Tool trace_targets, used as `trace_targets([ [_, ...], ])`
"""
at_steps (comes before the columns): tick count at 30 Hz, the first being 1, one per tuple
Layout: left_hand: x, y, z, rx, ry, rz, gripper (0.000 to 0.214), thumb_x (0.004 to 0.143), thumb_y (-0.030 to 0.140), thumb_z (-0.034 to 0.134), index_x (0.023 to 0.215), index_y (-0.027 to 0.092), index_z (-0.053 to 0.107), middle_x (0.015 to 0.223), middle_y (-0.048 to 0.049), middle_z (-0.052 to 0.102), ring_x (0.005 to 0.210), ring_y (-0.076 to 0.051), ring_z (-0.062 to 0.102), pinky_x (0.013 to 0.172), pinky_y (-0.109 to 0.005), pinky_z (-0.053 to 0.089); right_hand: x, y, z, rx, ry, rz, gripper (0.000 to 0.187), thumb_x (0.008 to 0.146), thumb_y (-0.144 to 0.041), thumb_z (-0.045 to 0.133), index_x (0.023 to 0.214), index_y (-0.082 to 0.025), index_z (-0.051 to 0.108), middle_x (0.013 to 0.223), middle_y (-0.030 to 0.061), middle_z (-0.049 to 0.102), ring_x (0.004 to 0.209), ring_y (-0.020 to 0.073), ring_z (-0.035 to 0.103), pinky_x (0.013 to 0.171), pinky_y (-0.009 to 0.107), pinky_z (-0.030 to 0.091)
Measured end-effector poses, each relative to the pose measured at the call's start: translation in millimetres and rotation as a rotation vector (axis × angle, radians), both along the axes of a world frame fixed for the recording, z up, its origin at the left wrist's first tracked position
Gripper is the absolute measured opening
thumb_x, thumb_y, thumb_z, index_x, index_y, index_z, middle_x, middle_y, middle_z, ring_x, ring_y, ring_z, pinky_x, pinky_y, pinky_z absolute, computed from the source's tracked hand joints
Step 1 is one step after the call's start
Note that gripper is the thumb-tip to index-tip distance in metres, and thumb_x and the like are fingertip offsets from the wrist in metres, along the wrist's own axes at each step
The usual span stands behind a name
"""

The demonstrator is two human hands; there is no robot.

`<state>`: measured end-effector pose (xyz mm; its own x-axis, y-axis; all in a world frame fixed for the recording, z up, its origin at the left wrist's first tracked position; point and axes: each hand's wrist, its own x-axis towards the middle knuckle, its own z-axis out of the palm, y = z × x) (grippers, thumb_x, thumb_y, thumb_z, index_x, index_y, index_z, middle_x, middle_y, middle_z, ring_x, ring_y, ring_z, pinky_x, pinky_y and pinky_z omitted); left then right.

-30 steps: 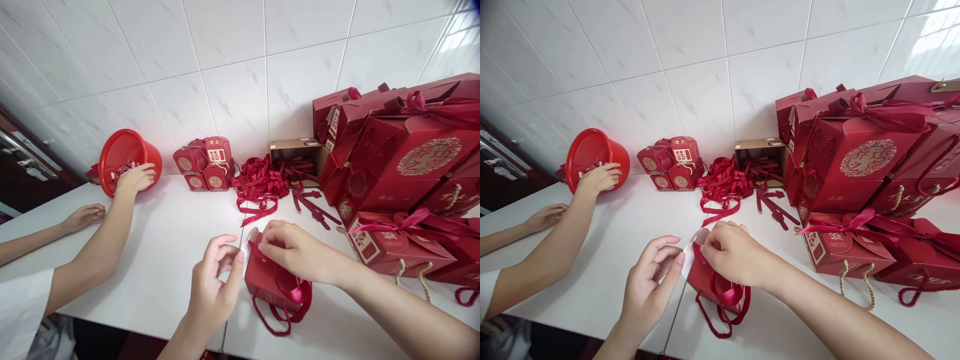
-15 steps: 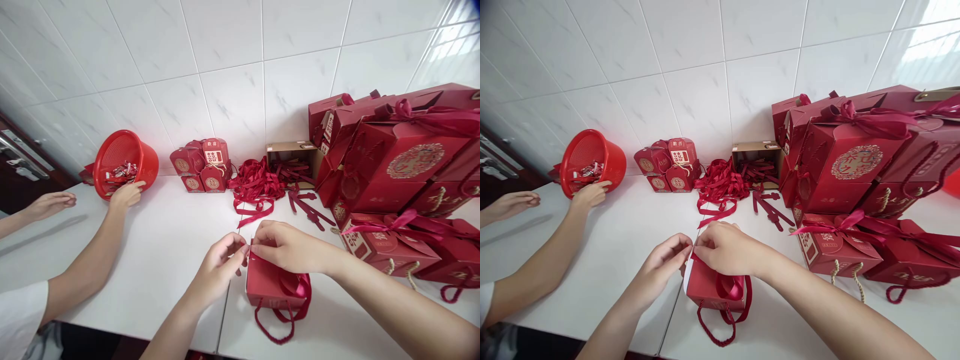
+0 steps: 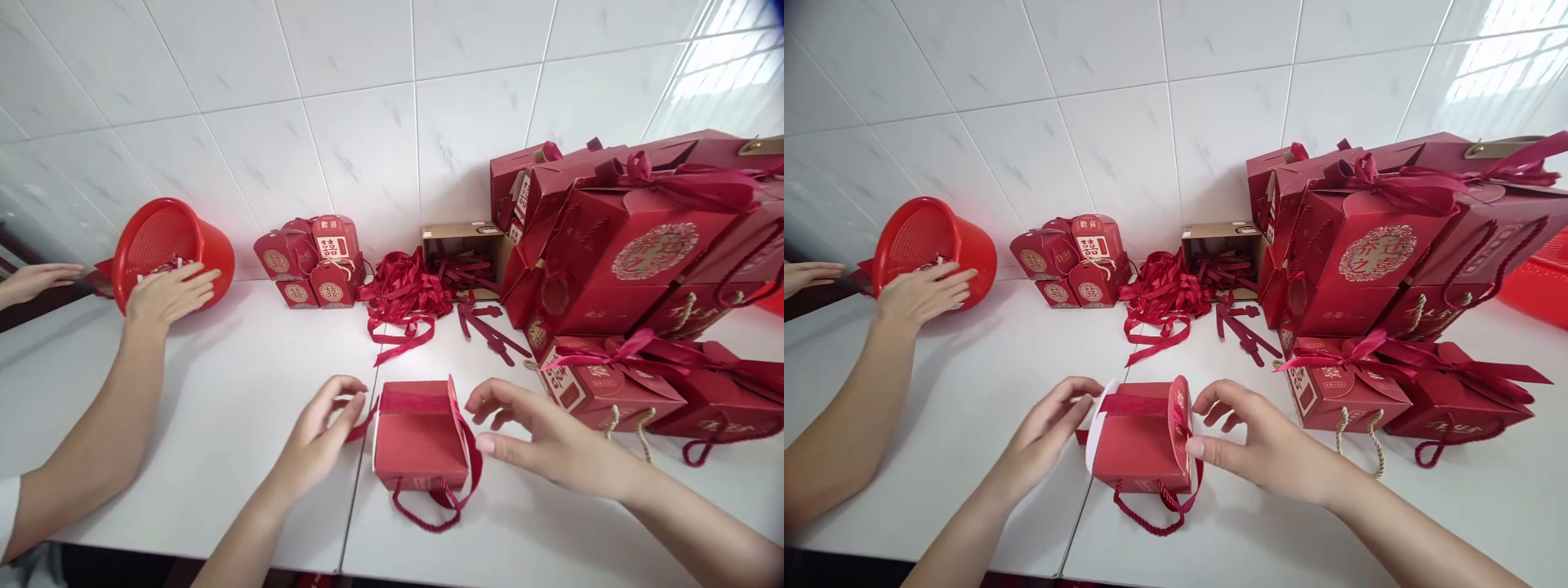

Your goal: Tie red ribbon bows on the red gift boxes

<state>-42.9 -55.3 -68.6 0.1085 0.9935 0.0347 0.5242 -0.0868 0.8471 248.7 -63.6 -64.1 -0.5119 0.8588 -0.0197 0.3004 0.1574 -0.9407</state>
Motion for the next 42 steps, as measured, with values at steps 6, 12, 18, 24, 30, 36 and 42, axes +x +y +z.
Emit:
trace_targets([
  [6, 38, -6, 3.1, -0.255, -0.360, -0.115, 0.037, 0.089, 0.054, 0.045, 0.075, 0.020, 0.043, 0.064, 0.0055, 0.040, 0.056, -0.009, 0.035, 0.053, -0.020, 0.031, -13, 9, -11.6, -0.196, 0.274, 0.048, 0.030, 0.081, -0.041, 0.068, 0.077, -0.017, 0.049, 0.083, 0.0003, 0.052, 0.075, 0.0109, 0.048, 0.068, 0.024, 0.039],
  [12, 17, -2, 1.4, -0.227, -0.196, -0.169, 0.040, 0.085, 0.049, 0.055, 0.064, 0.018, 0.043, 0.062, 0.0055, 0.034, 0.057, -0.009, 0.030, 0.054, -0.022, 0.026, 3, 6, -3.9, -0.368, 0.408, 0.083, 0.033, 0.082, -0.033, 0.066, 0.078, -0.020, 0.035, 0.069, -0.0059, 0.043, 0.059, 0.0073, 0.046, 0.059, 0.022, 0.035],
  [18, 11, -1, -0.3, -0.192, -0.039, -0.187, 0.040, 0.083, 0.049, 0.055, 0.063, 0.018, 0.040, 0.064, 0.0047, 0.034, 0.061, -0.011, 0.033, 0.058, -0.024, 0.028, 8, -6, 14.0, 0.018, 0.035, 0.031, 0.016, 0.089, -0.027, 0.054, 0.085, -0.022, 0.039, 0.072, -0.0047, 0.039, 0.059, 0.0078, 0.034, 0.053, 0.021, 0.029],
  [24, 9, -1, 6.1, -0.201, 0.022, -0.162, 0.038, 0.080, 0.049, 0.058, 0.061, 0.019, 0.042, 0.060, 0.0052, 0.034, 0.058, -0.011, 0.032, 0.055, -0.024, 0.026, 11, -18, 39.5, 0.384, -0.537, -0.085, 0.020, 0.090, -0.043, 0.050, 0.087, -0.023, 0.052, 0.067, -0.0002, 0.052, 0.059, 0.0135, 0.045, 0.053, 0.025, 0.034],
  [30, -1, -1, 14.1, -0.203, -0.021, -0.143, 0.039, 0.078, 0.048, 0.060, 0.059, 0.019, 0.042, 0.058, 0.0055, 0.034, 0.055, -0.010, 0.031, 0.051, -0.022, 0.026, 26, -10, 49.8, 0.340, -0.655, -0.155, 0.030, 0.092, -0.049, 0.042, 0.079, -0.024, 0.052, 0.058, -0.0001, 0.056, 0.051, 0.0153, 0.050, 0.047, 0.027, 0.033],
  [36, -3, -16, -6.1, -0.006, 0.165, -0.102, 0.025, 0.081, 0.040, 0.059, 0.101, 0.025, 0.057, 0.086, -0.0014, 0.057, 0.077, -0.018, 0.055, 0.069, -0.027, 0.045, 23, -13, 19.8, 0.440, -0.706, -0.293, 0.017, 0.090, -0.039, 0.045, 0.092, -0.022, 0.047, 0.086, 0.0059, 0.062, 0.072, 0.0209, 0.059, 0.060, 0.031, 0.042],
  [42, 17, -63, -31.6, 0.230, 0.328, -0.101, 0.019, 0.086, 0.032, 0.053, 0.075, 0.025, 0.065, 0.070, -0.0038, 0.061, 0.070, -0.021, 0.058, 0.066, -0.030, 0.044, 21, -42, -4.7, 0.390, -0.580, -0.135, 0.011, 0.092, -0.027, 0.039, 0.087, -0.023, 0.047, 0.078, 0.0023, 0.058, 0.066, 0.0159, 0.055, 0.058, 0.027, 0.042],
])
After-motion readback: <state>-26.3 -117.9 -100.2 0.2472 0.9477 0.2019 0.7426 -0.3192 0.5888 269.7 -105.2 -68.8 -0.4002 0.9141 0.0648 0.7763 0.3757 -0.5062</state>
